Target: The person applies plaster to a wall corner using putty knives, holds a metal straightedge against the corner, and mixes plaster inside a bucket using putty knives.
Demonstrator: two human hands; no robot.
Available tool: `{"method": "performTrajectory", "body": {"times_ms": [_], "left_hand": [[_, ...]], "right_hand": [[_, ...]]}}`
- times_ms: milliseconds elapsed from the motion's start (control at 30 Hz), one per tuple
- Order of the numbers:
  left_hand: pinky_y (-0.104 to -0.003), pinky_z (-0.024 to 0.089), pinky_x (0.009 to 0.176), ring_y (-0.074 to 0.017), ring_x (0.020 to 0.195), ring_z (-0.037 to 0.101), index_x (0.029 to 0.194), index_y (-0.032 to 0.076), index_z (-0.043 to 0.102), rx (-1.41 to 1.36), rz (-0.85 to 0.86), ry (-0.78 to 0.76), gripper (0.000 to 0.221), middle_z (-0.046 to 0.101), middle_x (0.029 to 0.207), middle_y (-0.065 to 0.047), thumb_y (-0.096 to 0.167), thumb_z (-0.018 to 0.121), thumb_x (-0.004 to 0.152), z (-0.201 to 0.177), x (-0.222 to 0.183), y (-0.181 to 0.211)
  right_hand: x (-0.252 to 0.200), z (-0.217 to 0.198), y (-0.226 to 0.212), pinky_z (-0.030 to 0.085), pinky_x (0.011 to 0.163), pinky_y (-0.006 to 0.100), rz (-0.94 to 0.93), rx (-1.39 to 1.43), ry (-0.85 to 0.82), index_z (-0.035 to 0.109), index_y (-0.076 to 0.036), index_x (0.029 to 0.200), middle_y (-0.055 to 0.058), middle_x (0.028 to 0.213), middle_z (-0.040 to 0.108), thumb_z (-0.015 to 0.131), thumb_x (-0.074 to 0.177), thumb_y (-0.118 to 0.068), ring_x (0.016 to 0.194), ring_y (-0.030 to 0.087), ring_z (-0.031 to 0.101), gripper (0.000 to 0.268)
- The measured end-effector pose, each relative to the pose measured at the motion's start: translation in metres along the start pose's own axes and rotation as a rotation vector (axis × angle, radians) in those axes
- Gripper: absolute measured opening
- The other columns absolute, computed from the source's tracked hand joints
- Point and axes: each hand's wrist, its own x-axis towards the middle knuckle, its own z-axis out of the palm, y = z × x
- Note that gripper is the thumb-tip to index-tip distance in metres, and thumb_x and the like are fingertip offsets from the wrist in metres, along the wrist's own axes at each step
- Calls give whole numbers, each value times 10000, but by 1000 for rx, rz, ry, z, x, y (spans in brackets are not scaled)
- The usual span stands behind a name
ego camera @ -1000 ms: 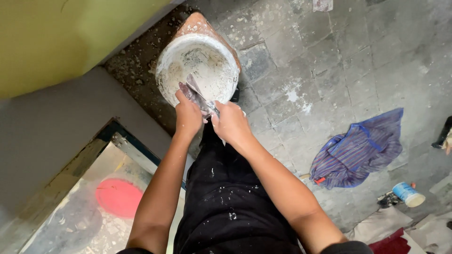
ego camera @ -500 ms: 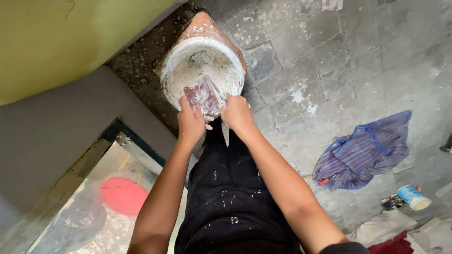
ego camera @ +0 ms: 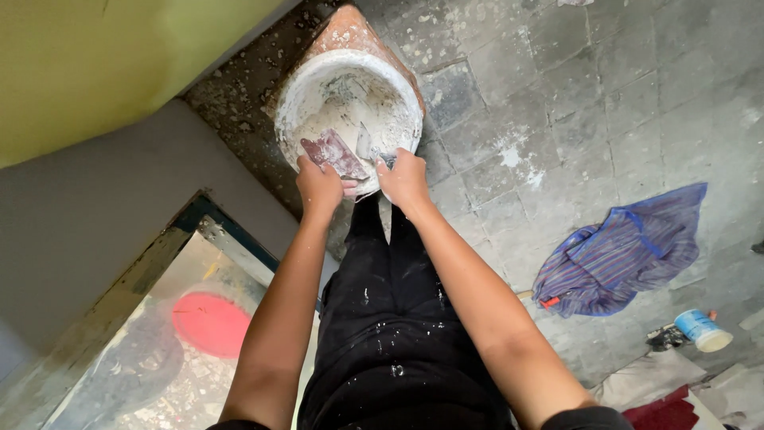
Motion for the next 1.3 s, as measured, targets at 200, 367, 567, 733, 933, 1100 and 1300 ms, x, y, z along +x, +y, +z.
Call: {"method": "performTrajectory", "body": {"times_ms": [200,367,567,733,933,1100,1300], "left_hand": [[-409,656,523,-372,702,778,1325,-39,338,-25,-24,24,354,579,1218,-304,-2,445,990,3,12,-17],[-382,634,507,-303,719,783,1286,-16,408,88,40,13,321,682,1170,-216,23,495,980,4,11,-41],[-343,597,621,-236,722,777,1214,-11,527,226,247,89,234,739,1052,-170,58,544,990,6,-1,-54],[-326,563,743,-214,798,727,1186,14,625,334,451,95,219,747,1001,-143,101,596,987,3,-28,-61],[-293,536,906,-179,1004,703,1264,19,642,258,475,-11,275,747,1098,-131,117,556,1022,-13,-90,-56],[-299,538,958,-188,1167,678,1311,12,612,186,512,-145,307,705,1262,-115,116,501,1045,-28,-130,-55],[-313,522,1003,-201,1278,623,1357,16,589,17,549,-312,329,650,1372,-112,105,455,1070,-33,-158,-46]], "right_hand": [[-4,11,4,560,723,461,-119,103,75,701,55,1015,288,826,693,730,875,-176,821,457,689,273],[-7,12,19,553,773,492,-227,37,117,707,27,1104,282,895,702,707,873,-118,874,467,676,273],[-15,6,22,537,833,507,-380,-47,172,691,21,1189,257,1022,686,666,898,-96,942,464,657,315],[-28,-13,18,522,873,511,-405,-128,178,678,31,1231,242,1073,684,667,897,-103,982,461,642,359],[-62,-47,13,540,942,444,-363,82,156,697,-9,1229,215,1163,727,691,906,-129,1065,395,680,344],[-105,-87,9,580,919,313,-105,299,-39,681,-62,1325,173,1208,747,683,928,-183,969,240,753,415],[-156,-97,21,526,1011,285,-145,646,-2,588,4,1394,160,1340,689,639,971,-69,1204,169,672,432]]}}
